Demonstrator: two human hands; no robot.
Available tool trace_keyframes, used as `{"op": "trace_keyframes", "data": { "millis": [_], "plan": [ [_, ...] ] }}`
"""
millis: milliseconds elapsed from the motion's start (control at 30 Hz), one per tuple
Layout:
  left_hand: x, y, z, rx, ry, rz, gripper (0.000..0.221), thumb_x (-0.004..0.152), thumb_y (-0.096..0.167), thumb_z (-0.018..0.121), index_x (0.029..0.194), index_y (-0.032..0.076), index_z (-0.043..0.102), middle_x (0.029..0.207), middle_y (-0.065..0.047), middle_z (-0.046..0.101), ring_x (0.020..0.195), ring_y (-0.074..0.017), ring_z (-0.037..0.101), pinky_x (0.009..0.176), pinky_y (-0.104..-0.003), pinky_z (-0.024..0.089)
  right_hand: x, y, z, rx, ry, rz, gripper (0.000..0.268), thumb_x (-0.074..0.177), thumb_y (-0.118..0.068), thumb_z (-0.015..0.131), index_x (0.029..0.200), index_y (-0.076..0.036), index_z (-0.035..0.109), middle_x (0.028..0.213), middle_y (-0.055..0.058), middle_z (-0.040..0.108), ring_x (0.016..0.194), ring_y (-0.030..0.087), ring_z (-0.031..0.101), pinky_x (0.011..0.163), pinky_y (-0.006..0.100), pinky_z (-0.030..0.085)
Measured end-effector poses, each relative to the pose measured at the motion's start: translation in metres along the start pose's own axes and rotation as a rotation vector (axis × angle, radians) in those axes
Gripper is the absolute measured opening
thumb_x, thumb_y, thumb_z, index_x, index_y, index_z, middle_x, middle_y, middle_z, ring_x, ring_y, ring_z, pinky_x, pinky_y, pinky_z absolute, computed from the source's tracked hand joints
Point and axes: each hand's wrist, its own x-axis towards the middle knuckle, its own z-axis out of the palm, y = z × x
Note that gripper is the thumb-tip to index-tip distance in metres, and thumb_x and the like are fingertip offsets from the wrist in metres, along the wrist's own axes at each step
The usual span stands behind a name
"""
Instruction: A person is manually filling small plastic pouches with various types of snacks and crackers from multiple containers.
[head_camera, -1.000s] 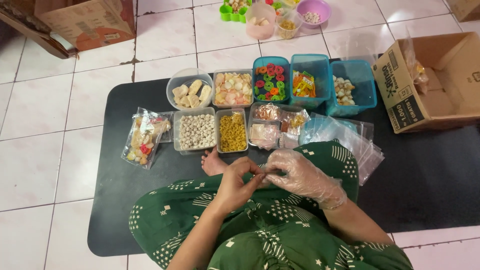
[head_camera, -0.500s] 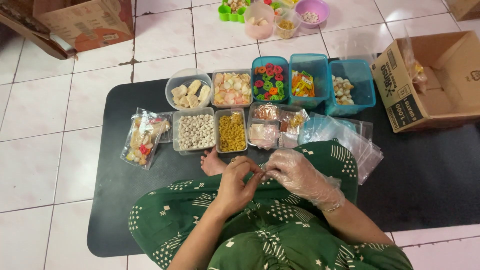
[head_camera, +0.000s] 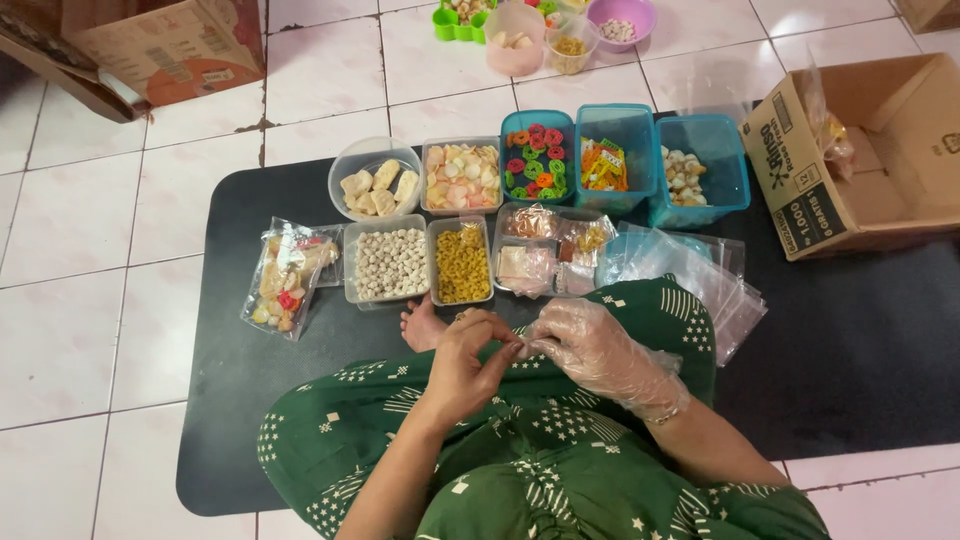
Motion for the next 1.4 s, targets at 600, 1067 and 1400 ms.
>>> {"op": "trace_keyframes", "data": {
  "millis": [600,1067,1400],
  "plan": [
    [-0.004,-0.016,0.012,0.013,-0.011,-0.022,0.011,0.083,0.002,0.078,0.075,0.008,0.073,0.073,-0.009,0.069,0.075,-0.0327,0.066,0.075,-0.041,0.054,-0.004,0.020,0.013,0.155,-0.103,0.099,0.008,0.086,-0.011,0.076,0.094,-0.013,0.075,0.082,0.008,0.070,0.079,0.031,0.072,0.071,0.041,0.059],
    [-0.013,-0.040,0.021,-0.014,0.004,-0.040,0.013,0.079,0.008,0.081,0.072,0.010,0.071,0.071,-0.009,0.067,0.074,-0.0336,0.067,0.074,-0.042,0.054,-0.005,0.037,0.017,0.184,-0.178,0.116,0.007,0.085,-0.016,0.077,0.092,-0.016,0.079,0.083,0.003,0.072,0.074,0.023,0.071,0.067,0.036,0.059],
    [-0.016,-0.060,0.021,-0.012,0.027,-0.079,0.014,0.081,0.012,0.078,0.072,0.010,0.069,0.071,-0.008,0.066,0.075,-0.0343,0.066,0.073,-0.041,0.053,-0.001,0.057,0.031,0.246,-0.228,0.164,0.010,0.085,-0.013,0.076,0.092,-0.016,0.083,0.081,0.002,0.072,0.075,0.019,0.070,0.070,0.033,0.058]
  ]
}}
